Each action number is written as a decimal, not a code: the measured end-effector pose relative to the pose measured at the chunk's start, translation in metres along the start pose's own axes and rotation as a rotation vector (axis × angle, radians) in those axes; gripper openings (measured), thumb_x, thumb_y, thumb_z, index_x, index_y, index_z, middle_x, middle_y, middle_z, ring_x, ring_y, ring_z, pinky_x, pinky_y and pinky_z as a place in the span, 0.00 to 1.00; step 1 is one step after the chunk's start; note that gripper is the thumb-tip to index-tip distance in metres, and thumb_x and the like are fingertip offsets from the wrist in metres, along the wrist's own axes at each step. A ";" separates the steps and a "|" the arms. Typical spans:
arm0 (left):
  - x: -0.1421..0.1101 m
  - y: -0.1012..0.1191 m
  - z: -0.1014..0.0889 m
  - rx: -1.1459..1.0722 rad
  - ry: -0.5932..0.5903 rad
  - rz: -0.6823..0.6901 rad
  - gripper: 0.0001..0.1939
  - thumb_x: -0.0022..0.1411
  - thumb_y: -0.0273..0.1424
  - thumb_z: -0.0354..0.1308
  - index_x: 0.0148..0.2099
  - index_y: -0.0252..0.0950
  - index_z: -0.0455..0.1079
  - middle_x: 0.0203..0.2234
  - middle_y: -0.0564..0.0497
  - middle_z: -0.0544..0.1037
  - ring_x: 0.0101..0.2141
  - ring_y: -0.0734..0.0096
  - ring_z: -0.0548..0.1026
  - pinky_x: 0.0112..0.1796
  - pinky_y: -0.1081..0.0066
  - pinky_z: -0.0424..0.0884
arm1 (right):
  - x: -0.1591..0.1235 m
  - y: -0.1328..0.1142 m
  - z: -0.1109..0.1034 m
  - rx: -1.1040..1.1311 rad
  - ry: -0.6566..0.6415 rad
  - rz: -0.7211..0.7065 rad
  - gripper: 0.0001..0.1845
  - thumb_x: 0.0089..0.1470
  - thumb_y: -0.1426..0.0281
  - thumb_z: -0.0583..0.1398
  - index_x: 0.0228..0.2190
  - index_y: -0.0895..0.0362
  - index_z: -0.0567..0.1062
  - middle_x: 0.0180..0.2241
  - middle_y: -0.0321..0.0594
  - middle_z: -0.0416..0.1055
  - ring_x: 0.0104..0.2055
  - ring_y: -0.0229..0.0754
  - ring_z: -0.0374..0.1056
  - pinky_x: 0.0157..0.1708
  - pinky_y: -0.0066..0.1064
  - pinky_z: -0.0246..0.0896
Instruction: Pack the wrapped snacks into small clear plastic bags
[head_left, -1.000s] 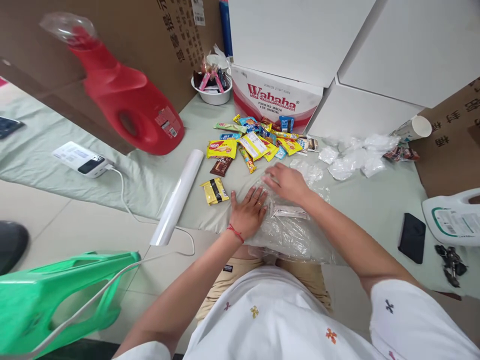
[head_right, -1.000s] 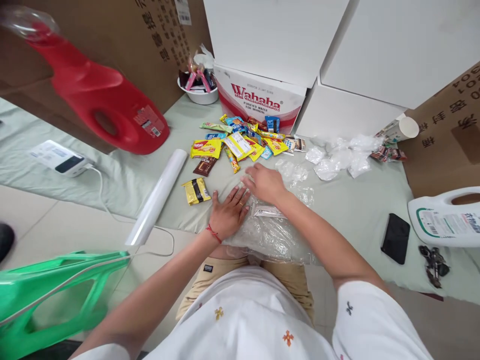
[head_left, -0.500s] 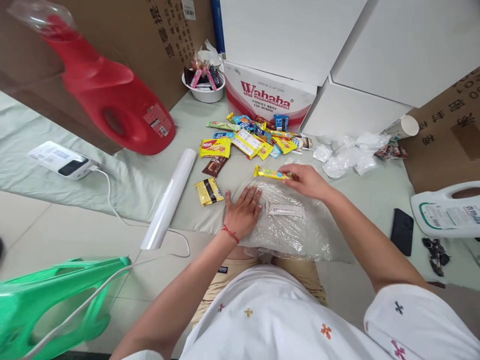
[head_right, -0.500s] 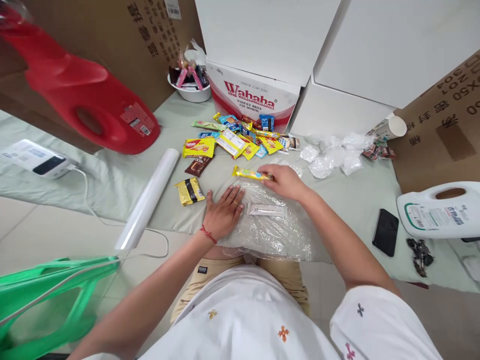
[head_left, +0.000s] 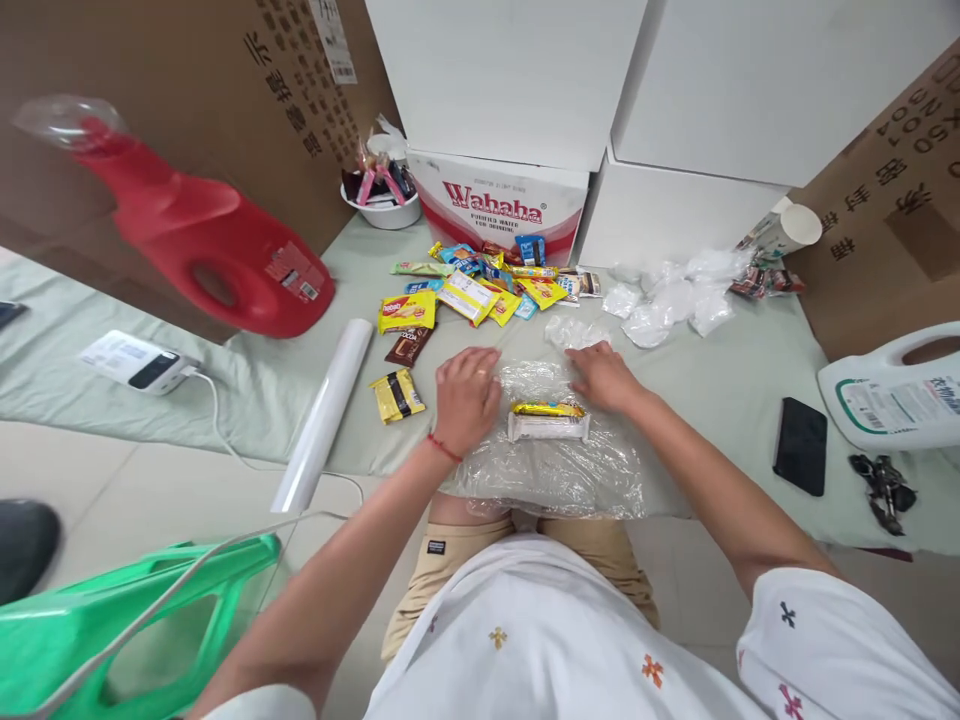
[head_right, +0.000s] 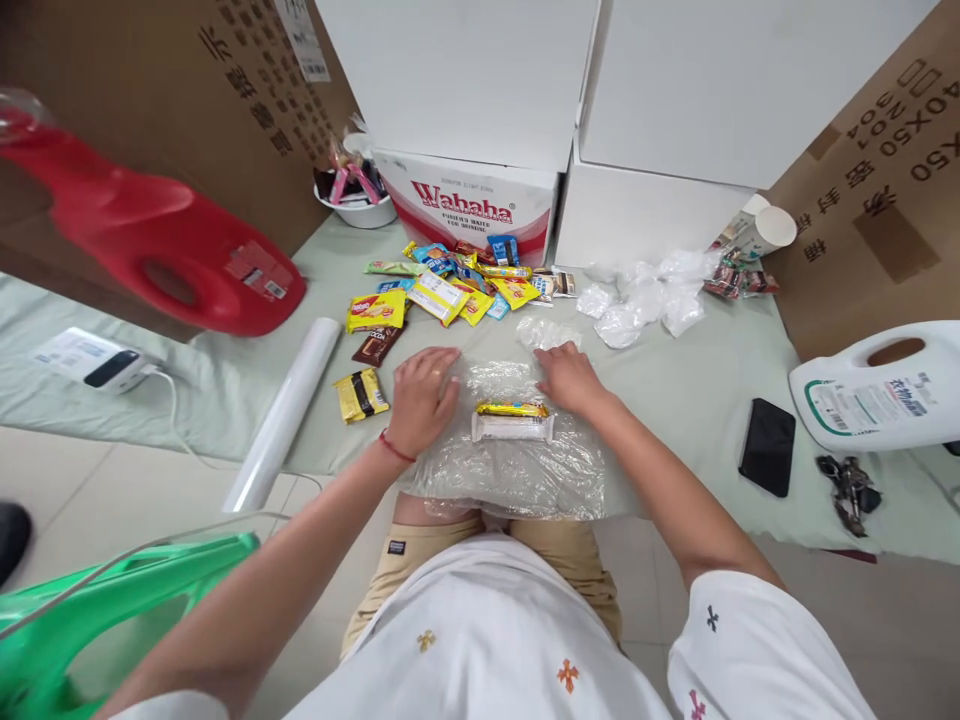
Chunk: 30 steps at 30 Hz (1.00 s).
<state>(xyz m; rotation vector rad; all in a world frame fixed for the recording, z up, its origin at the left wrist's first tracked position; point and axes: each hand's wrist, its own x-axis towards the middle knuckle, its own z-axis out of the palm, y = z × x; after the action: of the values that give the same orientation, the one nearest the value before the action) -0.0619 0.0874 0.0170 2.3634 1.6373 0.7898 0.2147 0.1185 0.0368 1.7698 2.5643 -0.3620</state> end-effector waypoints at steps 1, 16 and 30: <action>0.014 0.004 0.004 0.024 -0.070 0.050 0.28 0.67 0.31 0.49 0.68 0.36 0.64 0.63 0.42 0.72 0.66 0.53 0.62 0.67 0.47 0.51 | 0.003 0.000 0.002 -0.009 -0.029 0.005 0.28 0.61 0.66 0.63 0.61 0.59 0.71 0.53 0.53 0.74 0.57 0.59 0.62 0.52 0.44 0.57; -0.011 0.010 -0.021 0.133 -0.316 0.591 0.13 0.69 0.25 0.50 0.46 0.39 0.76 0.34 0.45 0.75 0.41 0.60 0.73 0.49 0.58 0.65 | -0.078 -0.002 0.003 0.037 0.217 -0.417 0.14 0.67 0.75 0.53 0.38 0.57 0.79 0.32 0.45 0.71 0.39 0.47 0.61 0.38 0.36 0.57; -0.070 0.008 0.000 0.124 -0.307 0.718 0.11 0.67 0.25 0.51 0.47 0.37 0.73 0.35 0.46 0.76 0.42 0.60 0.73 0.46 0.59 0.62 | -0.082 -0.006 0.013 -0.147 -0.039 -0.352 0.11 0.64 0.76 0.56 0.42 0.58 0.78 0.38 0.48 0.75 0.45 0.50 0.65 0.43 0.38 0.55</action>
<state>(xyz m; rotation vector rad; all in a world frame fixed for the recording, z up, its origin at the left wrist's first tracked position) -0.0738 0.0213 -0.0031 3.0018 0.7248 0.3746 0.2379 0.0383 0.0363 1.2520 2.7879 -0.1986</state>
